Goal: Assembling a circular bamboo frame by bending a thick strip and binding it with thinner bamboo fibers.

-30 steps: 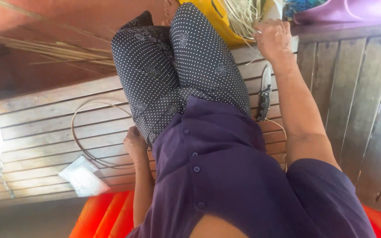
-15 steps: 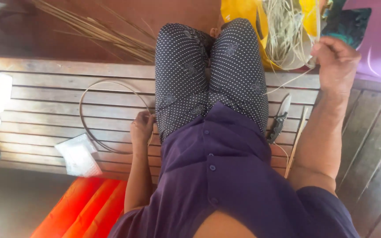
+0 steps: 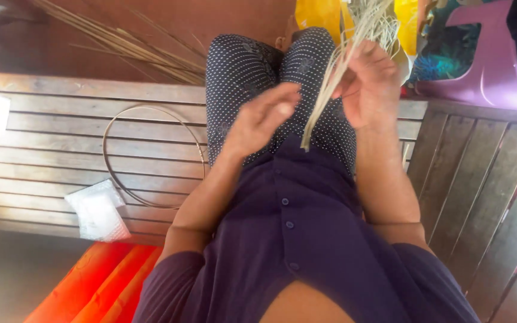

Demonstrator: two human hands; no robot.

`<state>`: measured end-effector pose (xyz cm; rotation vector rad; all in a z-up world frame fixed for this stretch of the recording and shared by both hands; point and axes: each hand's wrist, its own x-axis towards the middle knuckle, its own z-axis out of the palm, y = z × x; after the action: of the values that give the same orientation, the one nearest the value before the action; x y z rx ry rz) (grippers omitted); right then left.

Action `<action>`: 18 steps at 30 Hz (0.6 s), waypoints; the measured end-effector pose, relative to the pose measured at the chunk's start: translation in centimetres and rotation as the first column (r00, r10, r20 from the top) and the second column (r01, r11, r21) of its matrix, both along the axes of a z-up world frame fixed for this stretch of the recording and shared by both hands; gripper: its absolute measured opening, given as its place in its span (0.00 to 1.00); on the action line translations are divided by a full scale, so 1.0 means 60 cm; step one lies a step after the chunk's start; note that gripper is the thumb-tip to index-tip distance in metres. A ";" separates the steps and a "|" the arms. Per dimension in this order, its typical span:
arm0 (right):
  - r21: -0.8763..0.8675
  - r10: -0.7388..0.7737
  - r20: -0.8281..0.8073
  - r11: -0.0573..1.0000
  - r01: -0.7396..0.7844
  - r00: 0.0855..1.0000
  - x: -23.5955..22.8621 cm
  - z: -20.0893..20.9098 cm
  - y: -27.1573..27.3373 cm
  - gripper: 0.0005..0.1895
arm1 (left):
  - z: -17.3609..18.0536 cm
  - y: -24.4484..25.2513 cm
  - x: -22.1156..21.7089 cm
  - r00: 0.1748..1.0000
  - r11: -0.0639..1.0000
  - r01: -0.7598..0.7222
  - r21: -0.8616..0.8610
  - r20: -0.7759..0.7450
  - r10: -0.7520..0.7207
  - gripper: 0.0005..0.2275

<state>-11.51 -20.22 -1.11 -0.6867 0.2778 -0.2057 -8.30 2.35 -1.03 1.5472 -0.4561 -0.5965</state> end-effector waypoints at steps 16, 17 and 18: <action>0.020 -0.008 -0.132 1.000 0.011 0.991 -0.026 -0.070 0.050 0.08 | -0.097 0.000 -0.009 0.802 0.858 -0.450 -0.249 -0.536 0.265 0.08; -0.021 -0.011 -0.089 1.000 0.009 0.996 -0.029 -0.074 0.049 0.06 | -0.104 0.002 -0.004 0.786 0.850 -0.481 -0.214 -0.535 0.310 0.08; -0.063 -0.012 -0.047 0.998 0.009 0.999 -0.033 -0.079 0.046 0.05 | -0.110 0.002 0.000 0.769 0.840 -0.511 -0.180 -0.532 0.354 0.08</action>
<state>-13.46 -17.45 -5.86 -0.7534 0.3208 -0.2089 -8.27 2.49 -7.65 1.0842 0.1960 -0.4846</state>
